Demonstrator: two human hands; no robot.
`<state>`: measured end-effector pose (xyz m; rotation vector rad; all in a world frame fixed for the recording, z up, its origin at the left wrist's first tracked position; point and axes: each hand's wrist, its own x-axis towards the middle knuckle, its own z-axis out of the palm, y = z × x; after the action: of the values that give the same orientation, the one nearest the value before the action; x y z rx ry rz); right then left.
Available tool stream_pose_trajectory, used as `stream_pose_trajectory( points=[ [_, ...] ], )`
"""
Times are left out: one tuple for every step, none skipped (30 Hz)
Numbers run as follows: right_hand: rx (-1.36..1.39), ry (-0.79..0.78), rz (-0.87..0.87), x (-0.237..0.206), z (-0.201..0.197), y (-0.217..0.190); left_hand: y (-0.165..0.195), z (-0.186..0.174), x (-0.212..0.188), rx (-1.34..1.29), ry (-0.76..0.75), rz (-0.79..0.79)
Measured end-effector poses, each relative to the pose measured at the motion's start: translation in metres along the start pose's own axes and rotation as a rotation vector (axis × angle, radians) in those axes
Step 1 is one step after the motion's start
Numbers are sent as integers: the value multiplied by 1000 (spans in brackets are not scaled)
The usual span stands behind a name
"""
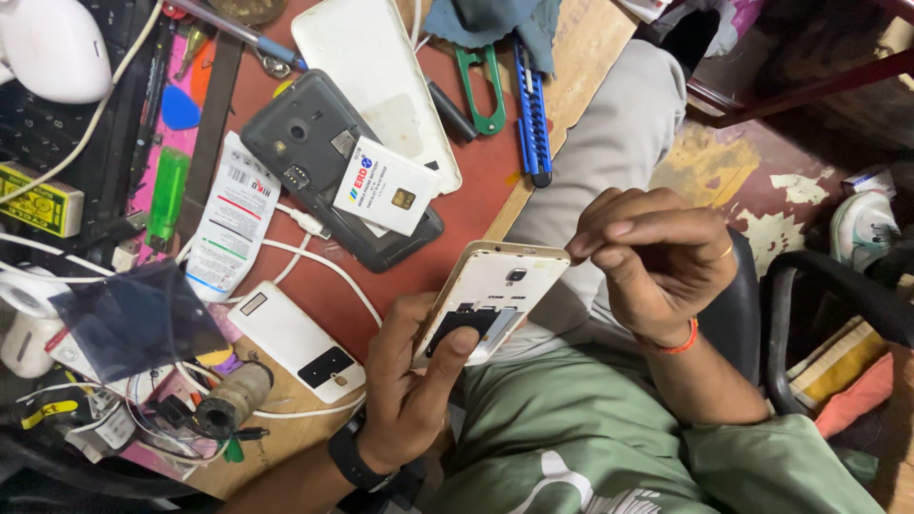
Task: The person removes the back cover and battery from a Samsung Galaxy Core 2, then removes the back cover and battery from a white smartphone. The person handles SIM cards and a SIM tray, placing them on the workbench.
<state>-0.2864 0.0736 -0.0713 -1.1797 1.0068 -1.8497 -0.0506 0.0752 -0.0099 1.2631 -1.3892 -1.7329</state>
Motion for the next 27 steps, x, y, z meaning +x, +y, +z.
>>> stream_pose_trajectory(
  points=[
    [20,4,-1,-1,1,0,-1,0,0,19,3,0],
    [40,8,-2,-1,1,1,-1,0,-1,11,-2,-2],
    [47,0,-13,-2,2,1,-2,0,-1,2,-6,-4],
    [54,-7,-25,-3,2,1,-2,-1,-2,-6,-11,-6],
    [48,-12,-15,-3,2,1,-3,-1,-2,-6,-13,-4],
    [42,-16,-5,-4,2,0,-3,-1,-2,-7,-15,-2],
    [35,-21,5,-5,2,-1,-3,-2,-2,-7,-17,1],
    [20,-28,19,-7,2,-2,-3,-2,-2,-9,-23,8],
    [5,-36,32,-9,1,-3,-3,-2,-1,-12,-28,16],
    [-13,-38,41,-10,1,-4,-2,-2,-1,-15,-34,23],
    [-30,-41,51,-12,0,-4,-2,-1,-1,-20,-35,18],
    [-50,-39,56,-14,0,-4,-1,-1,0,-24,-35,12],
    [-68,-35,64,-15,0,-4,0,-1,0,-29,-36,7],
    [-85,-31,72,-17,0,-4,0,-1,0,-36,-50,14],
    [-100,-27,83,-18,-1,-5,1,-1,1,-43,-63,21],
    [-109,-24,92,-19,-1,-6,2,-1,1,-50,-77,28],
    [-119,-22,101,-19,-1,-6,3,-1,2,-52,-77,21],
    [-123,-23,109,-20,-1,-7,4,-1,2,-53,-78,13],
    [-120,-21,113,-20,-1,-7,5,0,3,-55,-79,5],
    [-117,-19,117,-20,-1,-7,6,0,3,-62,-87,12],
    [-108,-16,118,-20,-1,-6,6,0,4,-70,-94,18],
    [-98,-12,119,-20,-1,-6,7,0,4,-78,-101,25],
    [-82,-9,118,-19,-1,-5,8,0,5,-92,-108,25],
    [-66,-7,117,-19,-1,-5,8,0,5,-106,-116,26],
    [-61,-7,116,-19,-1,-5,9,0,5,-120,-124,27],
    [-55,-8,115,-19,-1,-5,9,0,5,-113,-124,28],
    [-60,-10,114,-19,-1,-5,9,0,6,-106,-123,30]
  ],
)
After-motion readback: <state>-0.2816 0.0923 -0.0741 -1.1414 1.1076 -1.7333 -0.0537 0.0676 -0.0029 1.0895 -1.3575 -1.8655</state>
